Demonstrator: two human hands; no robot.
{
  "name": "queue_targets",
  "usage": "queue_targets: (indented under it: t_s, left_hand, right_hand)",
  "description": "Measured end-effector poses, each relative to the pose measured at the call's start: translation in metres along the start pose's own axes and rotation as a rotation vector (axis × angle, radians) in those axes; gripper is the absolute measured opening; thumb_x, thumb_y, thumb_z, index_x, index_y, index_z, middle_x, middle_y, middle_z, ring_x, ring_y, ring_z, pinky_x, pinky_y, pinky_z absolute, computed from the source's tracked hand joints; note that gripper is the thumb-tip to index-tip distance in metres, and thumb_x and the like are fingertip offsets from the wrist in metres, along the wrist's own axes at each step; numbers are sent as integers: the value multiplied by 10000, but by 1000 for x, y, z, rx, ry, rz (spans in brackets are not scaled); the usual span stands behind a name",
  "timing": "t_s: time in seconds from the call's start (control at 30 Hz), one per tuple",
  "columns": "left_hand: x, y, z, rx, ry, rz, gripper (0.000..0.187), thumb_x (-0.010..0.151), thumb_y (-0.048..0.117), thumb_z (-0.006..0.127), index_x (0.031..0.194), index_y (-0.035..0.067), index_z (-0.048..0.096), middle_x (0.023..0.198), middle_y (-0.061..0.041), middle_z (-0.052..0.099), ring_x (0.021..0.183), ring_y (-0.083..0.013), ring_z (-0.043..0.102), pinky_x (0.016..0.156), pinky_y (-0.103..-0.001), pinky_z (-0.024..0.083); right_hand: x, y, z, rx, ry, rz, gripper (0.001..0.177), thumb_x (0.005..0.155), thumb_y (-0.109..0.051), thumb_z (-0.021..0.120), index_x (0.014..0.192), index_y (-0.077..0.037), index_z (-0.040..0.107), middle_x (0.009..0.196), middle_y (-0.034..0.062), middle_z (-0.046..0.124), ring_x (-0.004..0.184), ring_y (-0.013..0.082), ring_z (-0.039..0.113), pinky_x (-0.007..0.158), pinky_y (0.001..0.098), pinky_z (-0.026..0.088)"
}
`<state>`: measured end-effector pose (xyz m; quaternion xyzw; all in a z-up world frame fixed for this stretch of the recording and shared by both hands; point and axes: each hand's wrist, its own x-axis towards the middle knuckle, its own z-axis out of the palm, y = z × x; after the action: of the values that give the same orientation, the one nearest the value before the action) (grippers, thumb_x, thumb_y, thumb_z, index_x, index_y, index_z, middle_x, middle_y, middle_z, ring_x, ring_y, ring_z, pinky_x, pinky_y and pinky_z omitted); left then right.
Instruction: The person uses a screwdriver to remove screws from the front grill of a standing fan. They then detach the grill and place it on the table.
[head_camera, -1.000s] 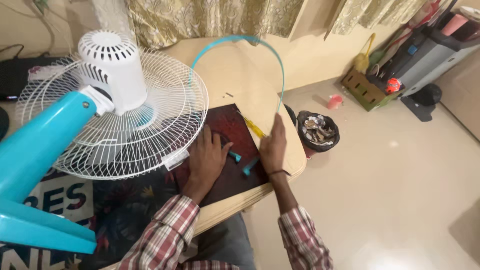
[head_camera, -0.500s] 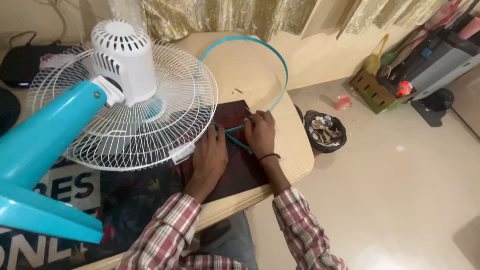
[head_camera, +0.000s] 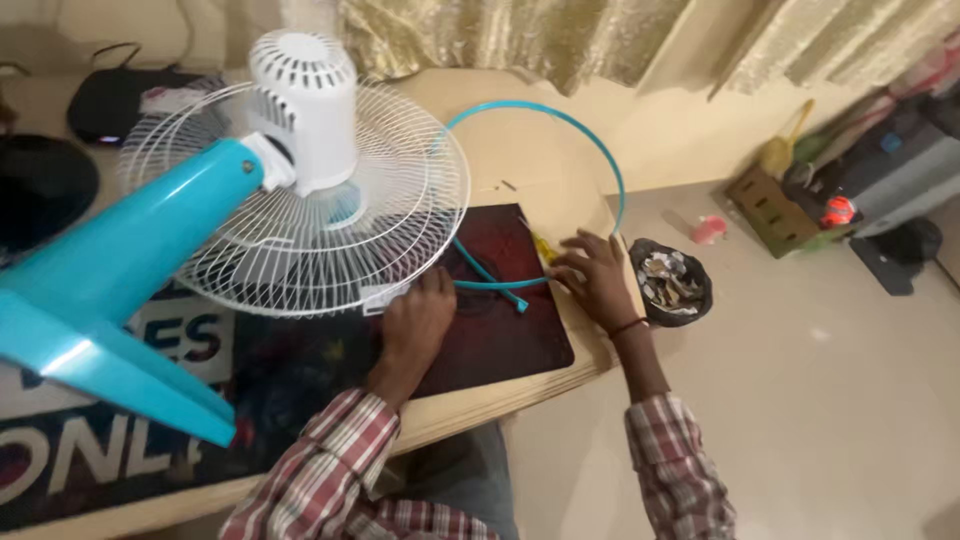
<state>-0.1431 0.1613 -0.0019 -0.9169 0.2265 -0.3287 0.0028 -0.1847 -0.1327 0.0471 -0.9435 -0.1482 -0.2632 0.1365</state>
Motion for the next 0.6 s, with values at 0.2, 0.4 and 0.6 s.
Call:
queue_targets:
  t_s: [0.2, 0.4, 0.6]
  left_hand:
    - [7, -4, -21, -221, 66, 94, 359, 787, 97, 650, 1135, 45, 727, 1219, -122, 705, 610, -194, 718, 474, -321, 569]
    - [5, 0, -35, -432, 57, 93, 355, 836, 75, 654, 1185, 23, 692, 1223, -121, 684, 745, -233, 730, 584, -353, 585]
    - [2, -1, -31, -405, -100, 87, 278, 890, 138, 640, 1157, 84, 694, 1081, -80, 665, 888, -243, 701, 691, -386, 572]
  right_hand:
    - [-1, -15, -16, 48, -59, 58, 198, 847, -273, 819, 814, -103, 723, 817, 28, 623, 795, 268, 595, 792, 427, 448]
    - [11, -42, -1, -7, 85, -31, 205, 849, -250, 800, 802, -92, 678, 799, 57, 594, 762, 284, 595, 707, 437, 428]
    - [28, -47, -4, -57, 86, 0, 225, 899, -270, 758, 795, -95, 662, 782, 61, 591, 758, 294, 590, 684, 449, 413]
